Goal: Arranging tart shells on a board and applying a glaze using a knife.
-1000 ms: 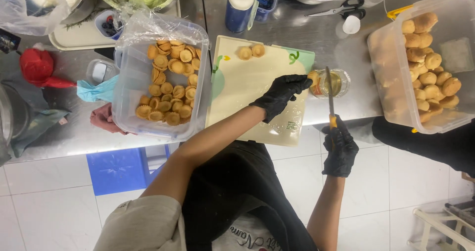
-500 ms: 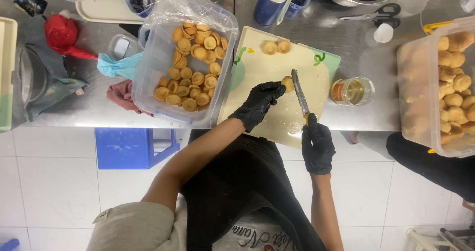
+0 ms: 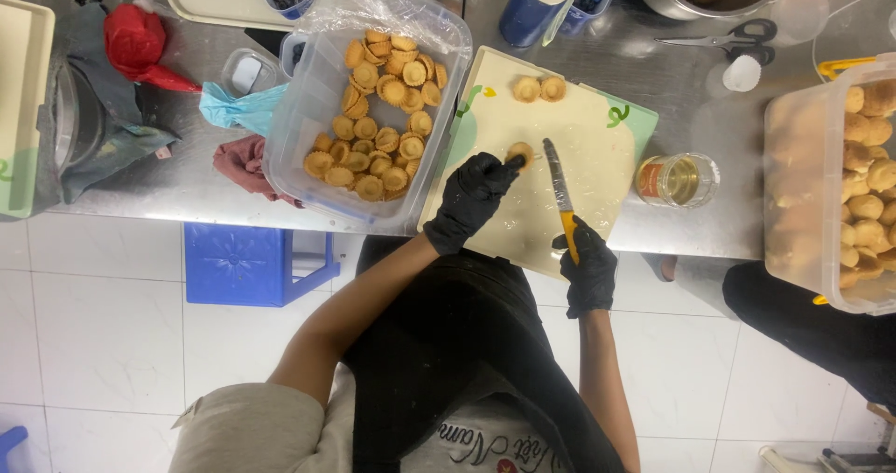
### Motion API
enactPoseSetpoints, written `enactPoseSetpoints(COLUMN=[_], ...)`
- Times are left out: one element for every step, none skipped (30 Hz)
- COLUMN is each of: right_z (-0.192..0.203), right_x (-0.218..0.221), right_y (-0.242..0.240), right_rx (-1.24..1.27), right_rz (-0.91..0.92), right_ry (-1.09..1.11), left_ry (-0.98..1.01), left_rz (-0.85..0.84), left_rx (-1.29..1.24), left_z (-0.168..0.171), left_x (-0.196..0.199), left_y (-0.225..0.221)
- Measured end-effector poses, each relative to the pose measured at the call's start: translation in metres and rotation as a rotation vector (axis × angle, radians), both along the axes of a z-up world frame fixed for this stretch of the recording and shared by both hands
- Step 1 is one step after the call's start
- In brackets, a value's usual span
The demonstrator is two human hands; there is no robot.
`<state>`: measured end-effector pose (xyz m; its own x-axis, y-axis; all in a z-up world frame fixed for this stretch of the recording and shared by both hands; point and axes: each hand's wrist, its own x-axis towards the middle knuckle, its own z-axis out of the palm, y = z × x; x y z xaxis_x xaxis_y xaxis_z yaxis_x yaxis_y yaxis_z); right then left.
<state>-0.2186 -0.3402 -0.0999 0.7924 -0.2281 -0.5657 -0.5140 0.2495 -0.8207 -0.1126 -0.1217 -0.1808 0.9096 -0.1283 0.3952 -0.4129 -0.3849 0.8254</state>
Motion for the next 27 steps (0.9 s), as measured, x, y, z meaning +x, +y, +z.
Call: enactPoseSetpoints(right_z=[0.001,0.001,-0.001,-0.002,-0.004,-0.002,0.0,0.002,0.002,0.002,0.002,0.003,0.004,0.004,0.002,0.0,-0.003,-0.004,-0.005,-0.006,-0.006,-0.006,-0.006,-0.007,-0.008,-0.009,-0.015], right_x=[-0.001,-0.003,-0.006,-0.008,-0.01,-0.012,-0.014,-0.015,-0.016,-0.017,-0.019,-0.02,-0.021,-0.022,-0.022,-0.023,-0.023,-0.023,-0.023,-0.022,-0.021,-0.02,-0.019,-0.019,-0.019,-0.019,-0.019], right_y=[-0.001,-0.002,-0.004,-0.006,-0.009,-0.008,-0.008,-0.007,-0.008,-0.007,-0.007,-0.007,-0.007,-0.007,-0.008,-0.01,-0.011,-0.013,-0.014,-0.015,-0.015,-0.016,-0.016,-0.015,-0.014,-0.013,-0.014], right_rx=[-0.053,-0.106,-0.107,-0.125,-0.144,-0.145,-0.132,-0.119,-0.119,-0.098,-0.078,-0.078,-0.078,-0.079,-0.08,-0.048,-0.016,-0.017,-0.032,-0.047,-0.047,-0.031,-0.015,-0.016,-0.12,-0.224,-0.225], right_rz=[-0.028,-0.056,-0.057,-0.068,-0.078,-0.074,-0.067,-0.059,-0.056,-0.069,-0.082,-0.082,-0.088,-0.094,-0.096,-0.108,-0.12,-0.122,-0.115,-0.106,-0.107,-0.113,-0.119,-0.118,-0.043,0.036,0.038], right_ry=[-0.025,-0.05,-0.049,-0.052,-0.056,-0.057,-0.039,-0.021,-0.022,-0.019,-0.017,-0.015,-0.008,-0.002,-0.002,-0.007,-0.011,-0.011,-0.012,-0.012,-0.011,0.002,0.014,0.016,0.019,0.019,0.019], left_ry=[0.019,0.039,0.04,0.05,0.06,0.06,0.066,0.072,0.072,0.059,0.045,0.047,-0.043,-0.135,-0.134,-0.074,-0.014,-0.013,0.09,0.194,0.195,0.171,0.146,0.148,0.081,0.013,0.014], left_rz=[0.039,0.079,0.077,0.13,0.183,0.187,0.255,0.324,0.328,0.368,0.407,0.406,0.402,0.396,0.394,0.4,0.405,0.403,0.408,0.414,0.413,0.384,0.355,0.354,0.341,0.33,0.332], left_rx=[0.088,0.176,0.176,0.252,0.328,0.327,0.427,0.528,0.528,0.574,0.621,0.621,0.638,0.653,0.652,0.598,0.544,0.544,0.522,0.501,0.501,0.532,0.562,0.562,0.566,0.57,0.57], left_z=[-0.017,-0.035,-0.039,-0.044,-0.048,-0.061,-0.074,-0.087,-0.083,-0.08,-0.077,-0.08,-0.082,-0.085,-0.09,-0.095,-0.1,-0.1,-0.101,-0.102,-0.088,-0.074,-0.061,-0.055,-0.049,-0.043,-0.027], left_x=[0.002,0.004,0.014,0.025,0.035,0.046,0.057,0.068,0.076,0.084,0.093,0.096,0.099,0.104,0.105,0.106,0.107,0.107,0.106,0.106,0.105,0.103,0.101,0.098,0.095,0.092,0.084], left_y=[-0.001,-0.002,-0.004,-0.007,-0.009,-0.016,-0.022,-0.029,-0.029,-0.029,-0.03,-0.029,-0.029,-0.028,-0.031,-0.033,-0.036,-0.038,-0.04,-0.04,-0.038,-0.036,-0.033,-0.033,-0.033,-0.033,-0.034])
